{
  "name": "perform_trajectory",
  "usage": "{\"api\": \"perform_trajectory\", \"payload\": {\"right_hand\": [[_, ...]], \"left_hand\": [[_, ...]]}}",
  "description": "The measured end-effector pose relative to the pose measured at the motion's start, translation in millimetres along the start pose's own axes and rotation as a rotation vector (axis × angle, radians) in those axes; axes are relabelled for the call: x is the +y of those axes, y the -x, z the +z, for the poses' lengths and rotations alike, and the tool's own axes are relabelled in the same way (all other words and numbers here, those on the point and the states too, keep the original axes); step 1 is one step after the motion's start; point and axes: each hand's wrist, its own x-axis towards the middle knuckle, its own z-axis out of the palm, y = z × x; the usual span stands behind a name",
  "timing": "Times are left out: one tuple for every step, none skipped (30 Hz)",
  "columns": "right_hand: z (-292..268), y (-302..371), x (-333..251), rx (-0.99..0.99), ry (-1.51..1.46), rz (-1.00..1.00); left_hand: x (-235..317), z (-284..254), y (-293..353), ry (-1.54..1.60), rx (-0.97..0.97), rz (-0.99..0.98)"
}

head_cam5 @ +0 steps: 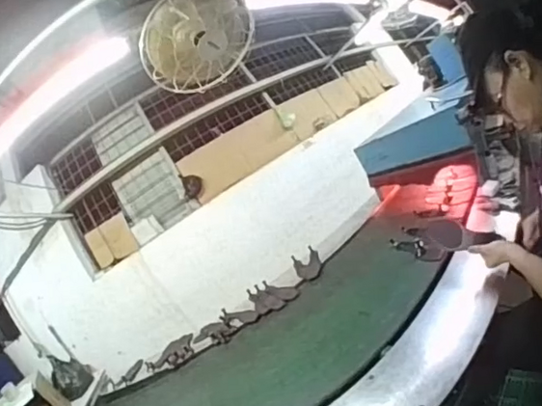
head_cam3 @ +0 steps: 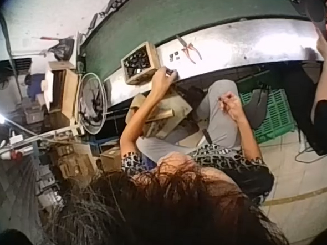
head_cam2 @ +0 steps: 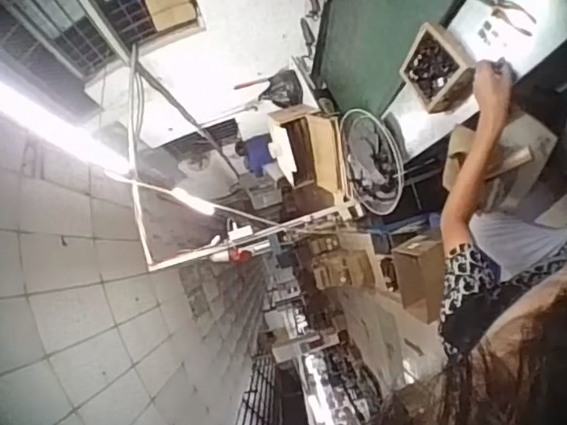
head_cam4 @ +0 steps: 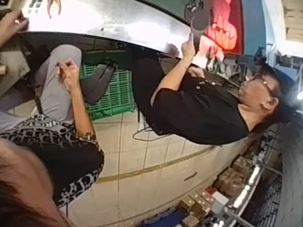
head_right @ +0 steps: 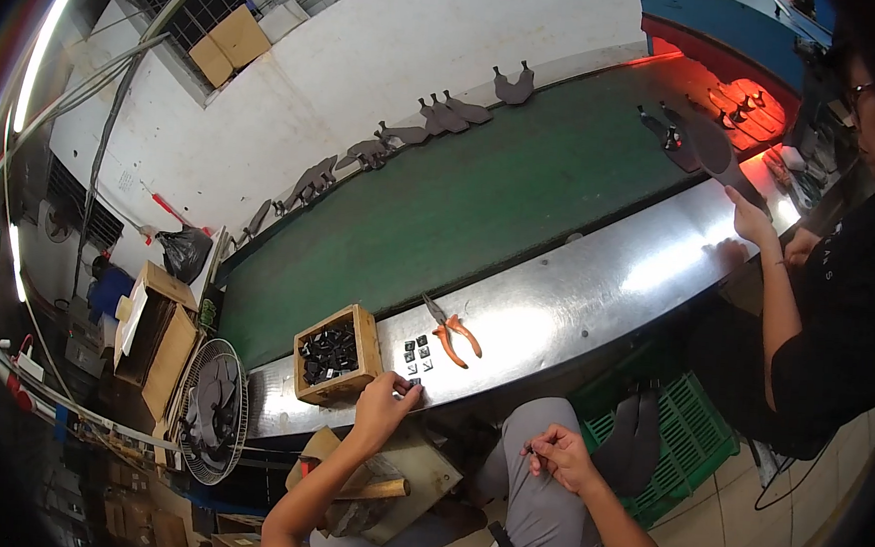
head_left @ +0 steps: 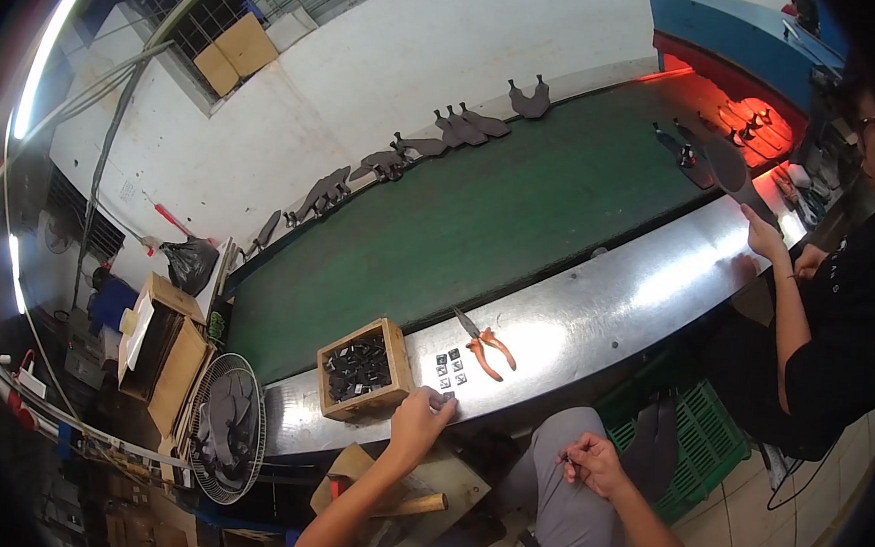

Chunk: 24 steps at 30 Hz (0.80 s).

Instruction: Manually assemble shoe upper components by placing and securing small pieces.

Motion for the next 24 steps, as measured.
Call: {"api": "perform_trajectory", "payload": {"right_hand": [[-0.3, 0.5, -0.1, 0.001, 0.0, -0.002], [-0.2, 0.7, 0.2, 0.001, -0.002, -0.002], [-0.1, 0.5, 0.3, 0.002, -0.005, -0.002], [-0.3, -0.1, 0.1, 0.001, -0.005, -0.003], [-1.0, 0.1, 0.1, 0.004, 0.007, 0.002], [-1.5, 0.2, 0.2, 0.007, 0.019, 0.007], [-1.5, 0.0, 0.3, 0.007, 0.018, 0.008], [-1.2, -0.1, -0.1, 0.003, 0.015, 0.004], [-0.9, -0.2, -0.4, -0.002, 0.012, 0.001], [-0.3, 0.0, -0.6, -0.003, 0.012, 0.002], [0.5, 0.5, -0.8, -0.004, 0.006, -0.004], [1.0, 0.6, -1.0, -0.006, 0.0, -0.012], [1.1, 0.7, -1.1, -0.006, 0.0, -0.012], [0.8, 0.5, -1.0, -0.002, 0.001, -0.006], [0.4, 0.3, -0.9, 0.003, 0.003, -0.001], [-0.1, 0.2, -0.7, 0.003, 0.002, -0.001], [-0.8, 0.2, 0.0, 0.005, 0.001, -0.003], [-1.1, 0.0, 0.5, 0.008, 0.001, -0.004], [-0.7, -0.4, 0.2, 0.007, 0.0, -0.004], [0.0, 0.0, -0.4, 0.008, 0.0, 0.002], [0.5, 0.2, -0.8, 0.009, 0.001, 0.007], [0.5, 0.3, -0.8, 0.009, 0.001, 0.008], [0.5, 0.4, -1.0, 0.006, -0.004, 0.005], [0.6, 0.6, -1.1, 0.002, -0.008, 0.003]], "left_hand": [[-0.7, 1.0, -1.5, -0.008, 0.013, -0.008], [-1.9, 1.8, -3.0, -0.008, 0.014, -0.006], [-3.1, 2.5, -4.3, -0.006, 0.011, -0.007], [-4.4, 3.0, -5.1, -0.005, 0.008, -0.008], [-3.8, 2.9, -5.1, -0.005, 0.006, -0.008], [-3.0, 2.8, -5.3, -0.005, 0.005, -0.02], [-2.3, 2.6, -5.5, -0.005, 0.003, -0.033], [-1.4, 2.2, -5.5, -0.006, 0.002, -0.034], [-0.5, 1.9, -5.7, -0.008, 0.004, -0.037], [-0.1, 1.8, -5.4, -0.01, 0.006, -0.04], [-0.4, 2.2, -5.0, -0.011, 0.006, -0.042], [-0.9, 2.7, -5.2, -0.01, 0.009, -0.041], [-1.1, 3.0, -5.1, -0.008, 0.012, -0.04], [-1.4, 3.2, -5.0, -0.009, 0.012, -0.04], [-1.7, 3.4, -4.6, -0.009, 0.015, -0.034], [-2.1, 3.6, -4.2, -0.008, 0.018, -0.029], [-3.6, 3.9, -2.8, -0.01, 0.019, -0.03], [-5.4, 4.4, -1.4, -0.019, 0.044, -0.018], [-6.7, 4.4, -0.7, -0.028, 0.07, -0.005], [-7.1, 3.8, -0.5, -0.028, 0.07, -0.007], [-7.3, 2.9, -0.7, -0.048, 0.064, -0.01], [-7.5, 2.2, -0.6, -0.067, 0.058, -0.012], [-10.1, 3.7, -1.5, -0.067, 0.058, -0.013], [-14.7, 6.8, -3.5, -0.11, 0.065, -0.001]]}}
